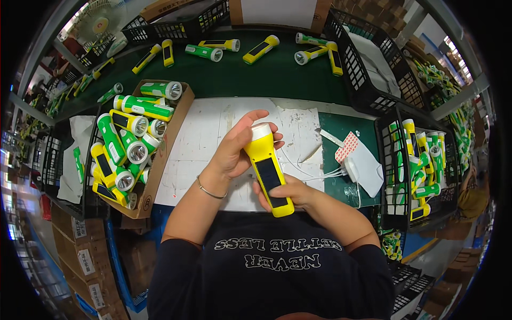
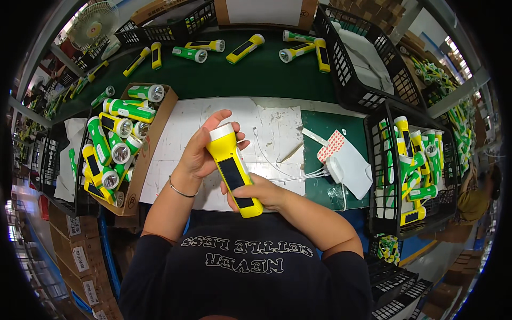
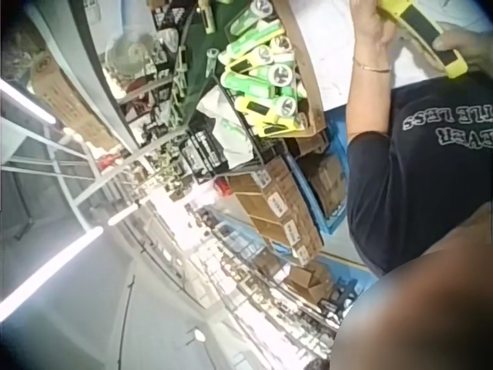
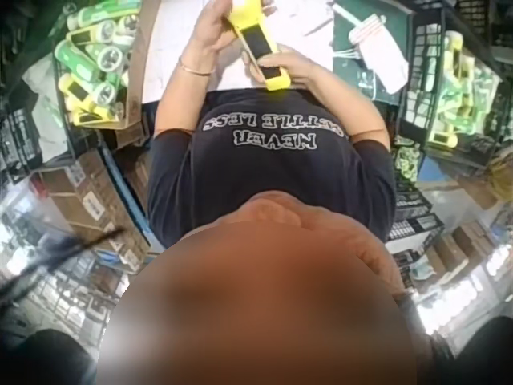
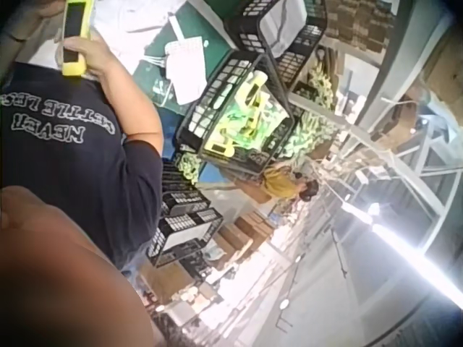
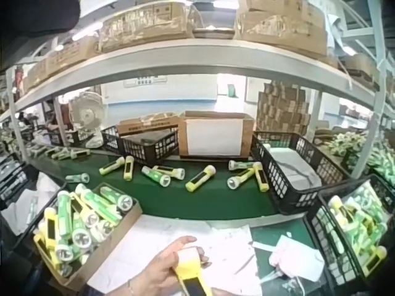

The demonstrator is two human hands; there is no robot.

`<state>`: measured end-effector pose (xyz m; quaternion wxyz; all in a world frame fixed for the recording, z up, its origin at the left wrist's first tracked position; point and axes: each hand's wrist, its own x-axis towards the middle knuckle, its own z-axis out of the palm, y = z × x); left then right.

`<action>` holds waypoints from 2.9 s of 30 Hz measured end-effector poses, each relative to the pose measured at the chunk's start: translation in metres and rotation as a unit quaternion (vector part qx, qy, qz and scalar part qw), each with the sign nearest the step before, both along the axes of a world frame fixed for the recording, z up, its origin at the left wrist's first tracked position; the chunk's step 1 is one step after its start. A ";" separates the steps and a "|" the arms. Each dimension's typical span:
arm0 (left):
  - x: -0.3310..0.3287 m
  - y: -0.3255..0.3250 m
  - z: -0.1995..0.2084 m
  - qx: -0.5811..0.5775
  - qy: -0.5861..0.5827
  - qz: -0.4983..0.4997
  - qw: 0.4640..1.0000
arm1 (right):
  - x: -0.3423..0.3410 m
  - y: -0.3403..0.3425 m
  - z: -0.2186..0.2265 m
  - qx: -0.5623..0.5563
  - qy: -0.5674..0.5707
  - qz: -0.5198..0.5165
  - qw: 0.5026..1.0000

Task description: Assembling and testing the functionality of hand-held flashlights on a factory production line.

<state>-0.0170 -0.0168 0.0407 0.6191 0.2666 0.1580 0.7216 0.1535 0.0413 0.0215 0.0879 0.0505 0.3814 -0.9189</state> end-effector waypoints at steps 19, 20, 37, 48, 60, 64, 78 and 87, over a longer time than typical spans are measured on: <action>0.009 -0.005 0.015 -0.042 0.120 0.049 0.991 | 0.002 -0.006 0.002 0.198 -0.003 -0.031 0.980; 0.011 -0.007 0.020 -0.030 0.146 0.058 0.987 | 0.001 -0.008 -0.002 0.198 -0.003 -0.029 0.980; 0.030 -0.018 0.039 -0.038 0.349 0.129 0.927 | -0.011 0.013 -0.031 0.707 0.054 -0.276 0.649; 0.009 -0.009 0.022 -0.090 0.219 0.116 0.965 | -0.007 0.001 0.007 0.726 -0.094 -0.206 0.649; -0.019 -0.016 0.008 -0.085 0.219 0.024 0.972 | -0.001 0.015 0.012 0.481 -0.058 -0.081 0.871; -0.017 -0.020 0.018 -0.004 0.193 0.005 0.981 | 0.001 0.017 0.013 0.350 -0.033 0.005 0.936; -0.025 -0.022 0.006 -0.072 0.231 0.023 0.970 | 0.000 0.010 0.019 0.101 -0.045 0.015 0.994; -0.025 -0.018 -0.007 -0.088 0.196 0.036 0.976 | -0.004 0.008 0.012 0.152 -0.073 -0.012 0.986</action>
